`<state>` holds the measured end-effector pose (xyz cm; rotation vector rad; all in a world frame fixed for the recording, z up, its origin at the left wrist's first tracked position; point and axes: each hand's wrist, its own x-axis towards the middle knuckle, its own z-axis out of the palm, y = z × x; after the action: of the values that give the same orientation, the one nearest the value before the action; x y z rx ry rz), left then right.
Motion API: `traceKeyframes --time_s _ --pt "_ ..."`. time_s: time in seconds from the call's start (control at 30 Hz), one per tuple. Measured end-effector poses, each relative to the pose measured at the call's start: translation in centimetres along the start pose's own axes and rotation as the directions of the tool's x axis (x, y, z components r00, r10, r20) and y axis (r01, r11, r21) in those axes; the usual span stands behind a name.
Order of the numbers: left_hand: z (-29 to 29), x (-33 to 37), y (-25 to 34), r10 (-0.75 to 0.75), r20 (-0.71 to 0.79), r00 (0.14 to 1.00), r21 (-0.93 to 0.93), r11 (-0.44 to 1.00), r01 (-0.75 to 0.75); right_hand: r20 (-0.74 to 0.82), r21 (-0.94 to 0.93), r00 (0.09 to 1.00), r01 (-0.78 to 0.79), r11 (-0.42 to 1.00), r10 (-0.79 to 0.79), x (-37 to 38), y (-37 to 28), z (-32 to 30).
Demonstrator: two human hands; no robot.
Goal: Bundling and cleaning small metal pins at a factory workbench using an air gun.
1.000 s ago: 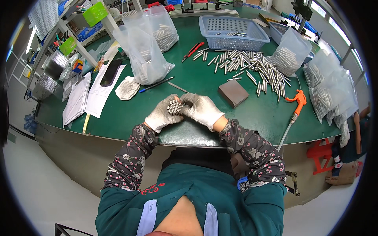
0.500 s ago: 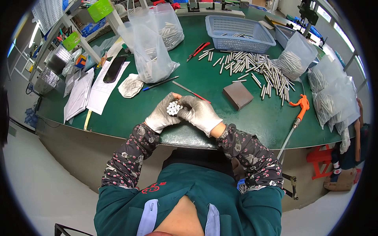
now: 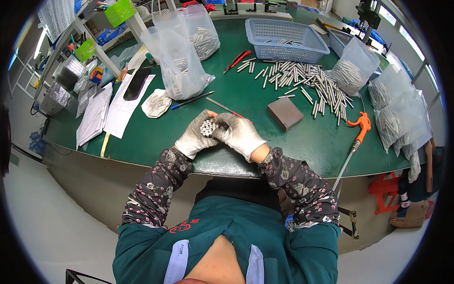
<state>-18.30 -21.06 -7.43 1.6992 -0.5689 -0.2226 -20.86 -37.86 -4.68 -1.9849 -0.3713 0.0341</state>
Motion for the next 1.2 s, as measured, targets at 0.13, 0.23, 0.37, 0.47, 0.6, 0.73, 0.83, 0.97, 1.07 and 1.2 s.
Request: traceKeyframes --time_s 0.13,0.23,0.37,0.47,0.6,0.73,0.83,0.97,1.07,1.2 --pt "-0.1 0.0 -0.8 -0.005 -0.018 1.000 -0.166 0.986 0.001 -0.124 -0.061 0.983 0.130 0.990 -0.137 0.9 0.0 -1.6" --pt "0.1 -0.2 0.4 -0.131 0.034 0.991 -0.234 0.963 0.135 -0.150 -0.330 0.970 0.133 0.934 -0.191 3.4 0.2 -3.5" --pt "0.1 -0.2 0.4 -0.110 0.025 0.994 -0.302 0.947 0.112 -0.073 -0.671 0.996 -0.005 0.742 -0.059 5.2 -0.1 -2.0" --pt "0.1 -0.1 0.7 -0.093 0.067 0.993 -0.200 0.974 0.104 -0.095 -0.803 0.995 -0.093 0.589 0.028 5.6 1.1 -0.9" --pt "0.1 0.0 0.4 -0.106 0.063 0.992 -0.206 0.971 0.117 -0.059 -0.771 0.997 -0.077 0.632 0.049 4.8 1.8 -1.9" --pt "0.0 -0.1 0.5 -0.102 0.059 0.993 -0.185 0.976 0.111 -0.101 -0.664 0.988 0.021 0.748 -0.117 2.6 1.6 -4.2" --pt "-0.2 -0.1 0.2 -0.104 0.078 0.992 -0.175 0.978 0.116 -0.013 -0.081 0.999 -0.034 0.996 0.033 1.4 1.6 -5.0" --pt "-0.2 0.1 -0.6 -0.111 0.088 0.990 -0.155 0.980 0.124 -0.017 -0.173 1.000 0.023 0.985 -0.026 1.0 0.4 -5.5" --pt "-0.2 -0.1 -0.7 -0.111 0.069 0.991 -0.173 0.977 0.122 0.091 -0.488 0.996 0.038 0.872 0.007 1.5 -3.0 -5.6" --pt "0.1 -0.1 -0.1 -0.107 0.059 0.993 -0.198 0.973 0.116 0.319 -0.645 0.917 0.024 0.763 0.240 3.5 -3.4 -5.6"
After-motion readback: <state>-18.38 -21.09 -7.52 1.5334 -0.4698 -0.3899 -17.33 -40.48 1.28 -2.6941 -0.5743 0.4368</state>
